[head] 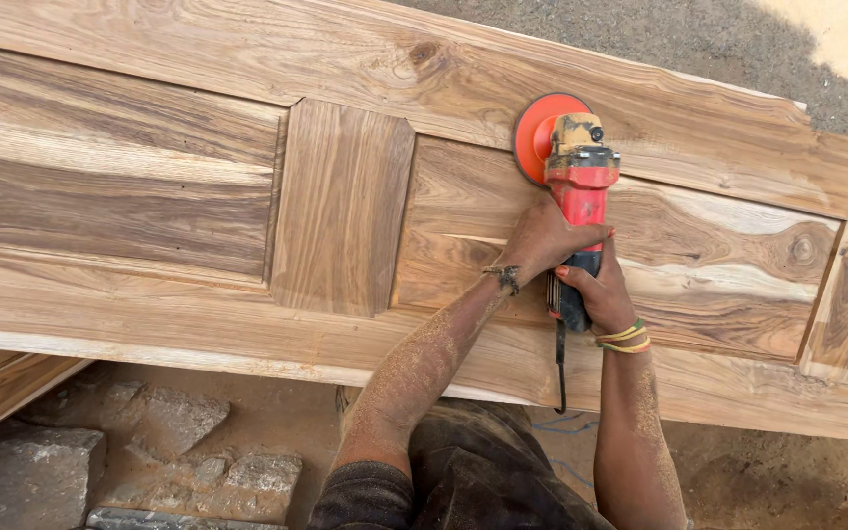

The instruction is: The person uses a red angle grinder with a sanding disc to smooth the surface of a wooden door panel. They move the tool across the flat surfaces and along the raised edges of the panel's design.

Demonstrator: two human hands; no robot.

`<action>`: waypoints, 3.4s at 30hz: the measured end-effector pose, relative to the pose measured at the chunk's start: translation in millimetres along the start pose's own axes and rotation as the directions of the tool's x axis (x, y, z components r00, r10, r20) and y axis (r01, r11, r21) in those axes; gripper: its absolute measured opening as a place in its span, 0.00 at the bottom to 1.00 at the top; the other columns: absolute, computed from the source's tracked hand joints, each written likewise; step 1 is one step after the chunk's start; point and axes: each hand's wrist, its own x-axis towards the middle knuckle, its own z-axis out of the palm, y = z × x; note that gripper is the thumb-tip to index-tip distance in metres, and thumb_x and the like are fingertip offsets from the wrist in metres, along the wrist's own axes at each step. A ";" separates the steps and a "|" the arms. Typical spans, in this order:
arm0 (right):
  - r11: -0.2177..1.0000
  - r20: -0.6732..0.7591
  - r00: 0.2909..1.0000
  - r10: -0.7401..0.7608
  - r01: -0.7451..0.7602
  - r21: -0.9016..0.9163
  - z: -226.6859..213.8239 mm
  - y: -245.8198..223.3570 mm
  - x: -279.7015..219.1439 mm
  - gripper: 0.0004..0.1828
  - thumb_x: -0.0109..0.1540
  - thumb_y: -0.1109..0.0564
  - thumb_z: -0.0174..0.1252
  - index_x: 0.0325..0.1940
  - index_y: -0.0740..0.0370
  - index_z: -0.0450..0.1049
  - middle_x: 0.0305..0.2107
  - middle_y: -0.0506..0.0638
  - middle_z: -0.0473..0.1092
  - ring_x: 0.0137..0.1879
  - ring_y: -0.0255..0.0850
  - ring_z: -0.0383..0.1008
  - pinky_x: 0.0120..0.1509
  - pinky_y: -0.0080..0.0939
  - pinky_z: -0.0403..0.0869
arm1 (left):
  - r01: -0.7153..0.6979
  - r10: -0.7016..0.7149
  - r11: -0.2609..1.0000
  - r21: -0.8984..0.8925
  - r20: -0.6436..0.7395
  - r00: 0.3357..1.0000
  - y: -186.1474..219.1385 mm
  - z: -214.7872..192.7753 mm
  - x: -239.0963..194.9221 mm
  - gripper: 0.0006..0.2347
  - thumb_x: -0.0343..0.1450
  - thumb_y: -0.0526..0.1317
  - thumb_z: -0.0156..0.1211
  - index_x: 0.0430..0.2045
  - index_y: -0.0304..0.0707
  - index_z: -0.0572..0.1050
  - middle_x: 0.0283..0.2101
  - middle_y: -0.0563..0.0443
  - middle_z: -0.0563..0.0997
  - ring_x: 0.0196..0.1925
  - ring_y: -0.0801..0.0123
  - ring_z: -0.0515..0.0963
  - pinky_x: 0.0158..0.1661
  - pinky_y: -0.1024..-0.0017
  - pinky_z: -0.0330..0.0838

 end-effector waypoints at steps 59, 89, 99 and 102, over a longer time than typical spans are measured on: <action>0.979 -0.302 0.941 -0.154 0.187 0.082 -414.1 40.5 -43.2 0.35 0.66 0.62 0.56 0.76 0.61 0.55 0.46 0.53 0.71 0.39 0.41 0.76 0.38 0.43 0.79 | -0.142 0.107 0.984 0.112 0.275 0.956 62.1 445.4 154.4 0.35 0.52 0.65 0.68 0.32 0.25 0.80 0.32 0.34 0.86 0.35 0.53 0.88 0.36 0.62 0.81; 0.981 0.364 0.931 -0.027 0.094 -0.169 195.5 -65.2 83.8 0.46 0.56 0.59 0.64 0.73 0.60 0.47 0.33 0.53 0.70 0.24 0.39 0.73 0.21 0.44 0.78 | -0.072 0.028 0.991 -0.111 -0.357 0.934 -45.9 -212.4 -9.1 0.25 0.57 0.58 0.71 0.35 0.35 0.79 0.32 0.43 0.85 0.33 0.59 0.86 0.34 0.63 0.78; 0.715 0.514 0.839 -0.179 0.470 -0.518 302.8 -63.7 163.2 0.61 0.49 0.37 0.69 0.78 0.62 0.47 0.50 0.66 0.73 0.56 0.56 0.76 0.61 0.49 0.72 | -0.242 0.079 0.905 -0.350 -0.422 0.903 -78.9 -335.1 -25.0 0.16 0.69 0.47 0.69 0.38 0.31 0.77 0.36 0.53 0.81 0.37 0.76 0.79 0.37 0.73 0.76; 0.727 0.481 0.862 -0.160 0.433 -0.533 278.1 -67.4 163.7 0.61 0.48 0.38 0.69 0.77 0.61 0.48 0.50 0.65 0.73 0.56 0.56 0.76 0.60 0.49 0.72 | -0.110 -0.019 0.953 -0.284 -0.417 0.909 -72.4 -321.9 -11.1 0.16 0.68 0.47 0.70 0.37 0.32 0.78 0.35 0.52 0.83 0.36 0.76 0.81 0.36 0.74 0.77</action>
